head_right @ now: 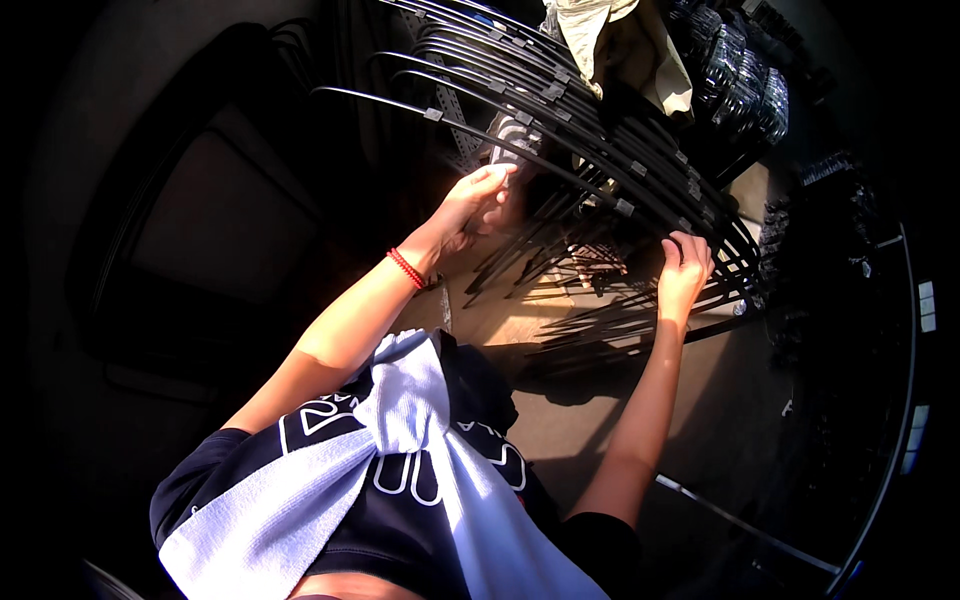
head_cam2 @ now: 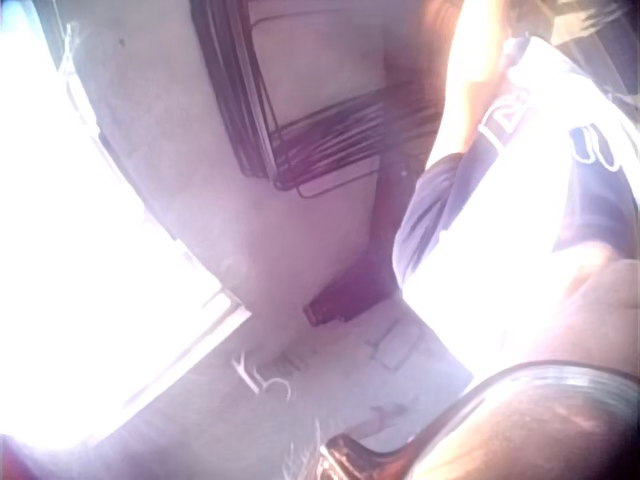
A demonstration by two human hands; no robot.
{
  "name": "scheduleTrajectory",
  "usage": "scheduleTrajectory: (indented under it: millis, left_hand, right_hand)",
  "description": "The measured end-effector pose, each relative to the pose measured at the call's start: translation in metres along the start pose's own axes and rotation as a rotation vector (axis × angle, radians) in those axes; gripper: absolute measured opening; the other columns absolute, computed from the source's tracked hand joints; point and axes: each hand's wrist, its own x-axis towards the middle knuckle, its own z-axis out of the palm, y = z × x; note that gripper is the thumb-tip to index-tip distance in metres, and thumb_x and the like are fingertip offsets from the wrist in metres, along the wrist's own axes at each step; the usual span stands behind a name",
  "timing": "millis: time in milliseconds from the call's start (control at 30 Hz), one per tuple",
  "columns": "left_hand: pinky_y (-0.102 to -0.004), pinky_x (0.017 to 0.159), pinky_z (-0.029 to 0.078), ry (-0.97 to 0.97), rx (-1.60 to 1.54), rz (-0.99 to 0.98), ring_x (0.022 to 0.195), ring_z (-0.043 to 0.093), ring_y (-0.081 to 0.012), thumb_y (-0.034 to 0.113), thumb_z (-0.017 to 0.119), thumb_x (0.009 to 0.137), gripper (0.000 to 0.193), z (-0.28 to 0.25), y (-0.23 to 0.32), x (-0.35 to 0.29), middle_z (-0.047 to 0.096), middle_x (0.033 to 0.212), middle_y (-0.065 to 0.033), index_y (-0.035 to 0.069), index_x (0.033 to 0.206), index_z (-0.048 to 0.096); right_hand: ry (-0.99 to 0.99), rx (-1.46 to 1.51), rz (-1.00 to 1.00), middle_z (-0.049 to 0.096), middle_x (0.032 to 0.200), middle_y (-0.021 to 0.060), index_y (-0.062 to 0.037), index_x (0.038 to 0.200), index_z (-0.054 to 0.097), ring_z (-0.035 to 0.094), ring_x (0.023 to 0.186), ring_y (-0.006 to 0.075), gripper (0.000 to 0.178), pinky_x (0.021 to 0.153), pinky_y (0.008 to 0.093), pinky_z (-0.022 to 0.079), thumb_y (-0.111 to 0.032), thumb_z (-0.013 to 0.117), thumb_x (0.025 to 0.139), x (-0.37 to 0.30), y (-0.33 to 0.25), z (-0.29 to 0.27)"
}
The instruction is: The person picks up a long, thin metal rod and a small plastic clip, then slides the clip onto the rod. They repeat this process for several rods, handling them one at a time and stacking the prepared rods on a rack.
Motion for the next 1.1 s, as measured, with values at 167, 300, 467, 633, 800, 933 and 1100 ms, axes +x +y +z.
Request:
scheduleTrajectory:
  millis: [167,300,467,633,800,933,1100]
  left_hand:
    - [-0.0149,0.034,0.026,0.048,0.012,0.095,0.045,0.040,-0.0038,0.028,0.052,0.088,0.034,0.000,0.031,-0.012,0.047,0.069,0.0034,0.012,0.117,0.047]
    - [-0.0153,0.035,0.026,0.039,-0.014,0.045,0.045,0.037,-0.0039,0.033,0.045,0.091,0.037,0.000,0.037,-0.023,0.047,0.071,0.0029,0.006,0.116,0.047]
    - [-0.0180,0.036,0.029,-0.049,-0.366,-0.102,0.048,0.039,-0.0085,0.036,0.038,0.092,0.036,-0.017,0.027,-0.015,0.048,0.072,-0.0009,0.003,0.099,0.049]
    - [-0.0220,0.043,0.038,-0.044,-0.472,-0.109,0.052,0.045,-0.0124,0.035,0.042,0.091,0.035,-0.035,0.031,-0.038,0.050,0.073,-0.0033,0.003,0.097,0.052]
    - [-0.0315,0.063,0.049,0.088,-0.469,-0.062,0.068,0.056,-0.0190,0.033,0.041,0.091,0.032,-0.081,0.050,-0.079,0.055,0.073,-0.0064,0.005,0.082,0.055]
    - [-0.0280,0.056,0.047,0.393,-0.462,-0.024,0.061,0.054,-0.0145,0.024,0.040,0.090,0.027,-0.109,0.064,-0.136,0.054,0.069,-0.0038,0.006,0.075,0.052]
    - [-0.0237,0.042,0.041,0.498,-0.454,0.113,0.051,0.048,-0.0122,0.016,0.038,0.087,0.025,-0.159,0.084,-0.202,0.048,0.060,-0.0028,0.007,0.067,0.049]
  right_hand:
    - [0.033,0.022,0.070,0.056,0.082,0.0053,-0.0054,0.082,0.062,0.052,0.083,0.0251,0.013,0.076,0.0355,0.037,-0.016,0.063,0.075,-0.005,0.013,-0.004]
    - [0.053,0.071,0.154,0.054,0.091,0.0078,-0.0062,0.086,0.062,0.049,0.089,0.0268,0.015,0.083,0.0368,0.036,-0.012,0.063,0.073,-0.015,0.028,0.009]
    - [0.203,0.051,0.120,0.053,0.099,0.0102,-0.0049,0.099,0.059,0.048,0.096,0.0274,0.021,0.088,0.0376,0.036,-0.006,0.056,0.078,-0.006,-0.038,0.015]
    - [-0.234,0.604,-0.178,0.052,0.095,0.0100,-0.0040,0.093,0.060,0.049,0.089,0.0255,0.020,0.080,0.0341,0.040,-0.004,0.063,0.073,-0.001,-0.215,0.025]
    - [-0.450,0.656,-0.405,0.051,0.094,0.0090,-0.0064,0.097,0.058,0.047,0.088,0.0269,0.032,0.078,0.0371,0.038,-0.007,0.066,0.067,-0.016,-0.299,0.064]
    - [-0.614,0.757,-0.641,0.054,0.089,0.0105,-0.0020,0.087,0.055,0.048,0.081,0.0275,0.023,0.073,0.0361,0.040,-0.002,0.065,0.065,-0.023,-0.351,0.085]
    - [-0.910,1.036,-0.639,0.053,0.083,0.0111,-0.0002,0.085,0.052,0.053,0.071,0.0228,0.017,0.063,0.0297,0.043,0.001,0.060,0.071,-0.041,-0.429,0.116]
